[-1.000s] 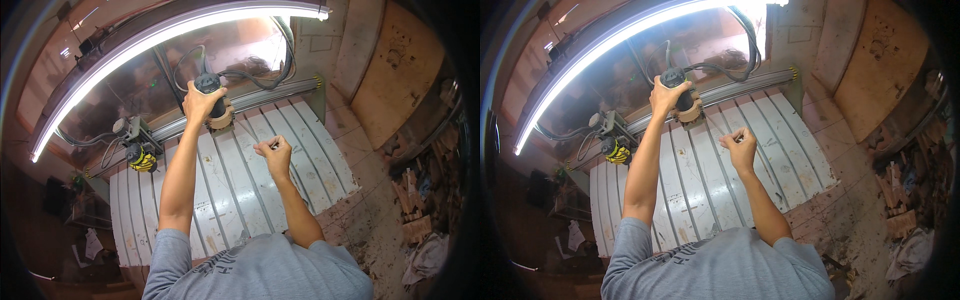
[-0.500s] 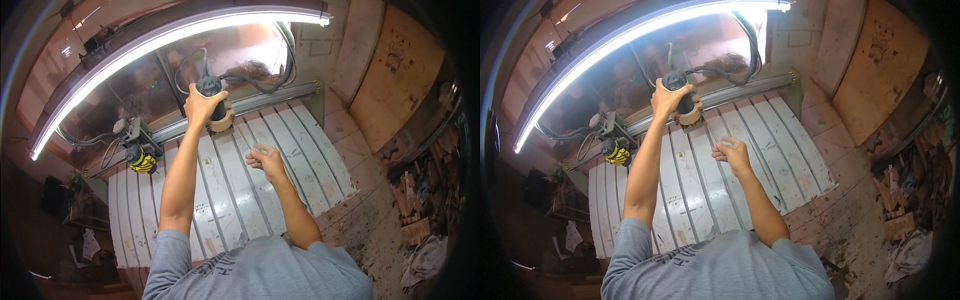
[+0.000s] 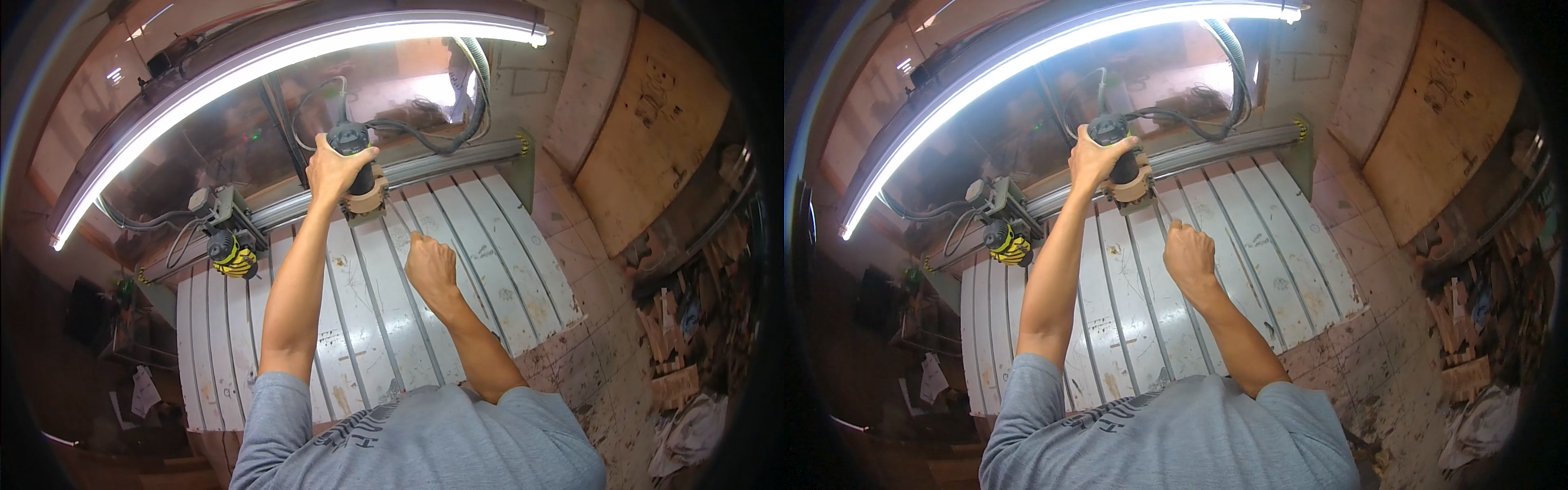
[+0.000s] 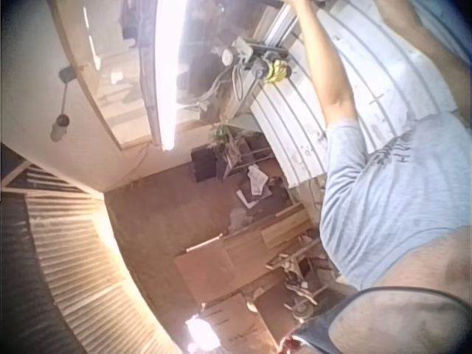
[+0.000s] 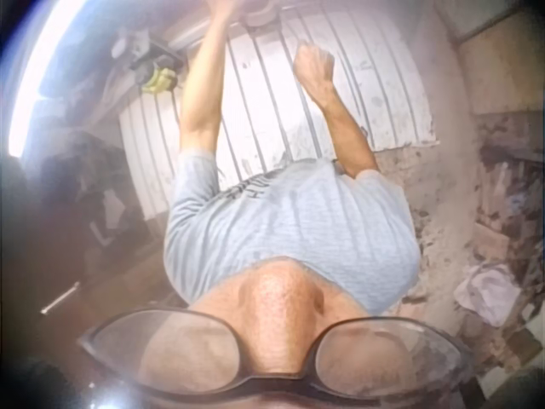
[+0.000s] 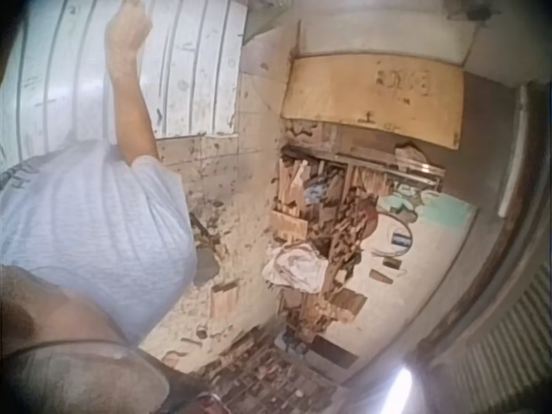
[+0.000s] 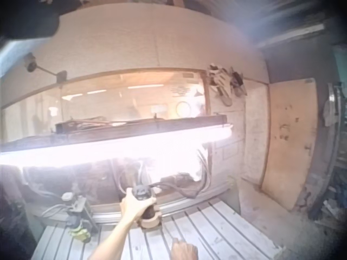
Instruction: The person uses an allen wrench to loosen and tighten screws on a CNC machine spindle motor, while holding the motor with their other hand.
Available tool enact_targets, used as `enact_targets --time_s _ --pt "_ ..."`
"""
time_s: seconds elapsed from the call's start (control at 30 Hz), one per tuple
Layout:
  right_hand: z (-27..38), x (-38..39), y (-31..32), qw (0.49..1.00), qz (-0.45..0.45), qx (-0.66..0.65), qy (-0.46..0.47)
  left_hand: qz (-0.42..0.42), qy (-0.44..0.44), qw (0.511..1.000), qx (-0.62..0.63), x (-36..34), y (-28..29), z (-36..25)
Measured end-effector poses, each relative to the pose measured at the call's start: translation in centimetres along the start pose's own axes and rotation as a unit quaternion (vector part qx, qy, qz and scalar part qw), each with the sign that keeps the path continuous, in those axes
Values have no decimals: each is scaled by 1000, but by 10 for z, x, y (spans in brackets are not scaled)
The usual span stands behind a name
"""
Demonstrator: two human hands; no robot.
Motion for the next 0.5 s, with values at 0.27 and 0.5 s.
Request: enact_targets --time_s 0.27,0.5 --pt "8 27 -25 845 102 -492 -185 18 -14 1000 -10 -6 2 -4" --pt "26 31 -53 727 204 -578 -309 22 -16 1000 0 -4 3 -5"
Point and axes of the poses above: each hand's wrist, its own x-axis away from the middle knuckle, its own y-axis out of the back of the hand, z = x × y, the point moved 8 cm from there along -x, towards the middle knuckle, and after that the axes turned 13 degrees about -z, right-handed, at the moved point
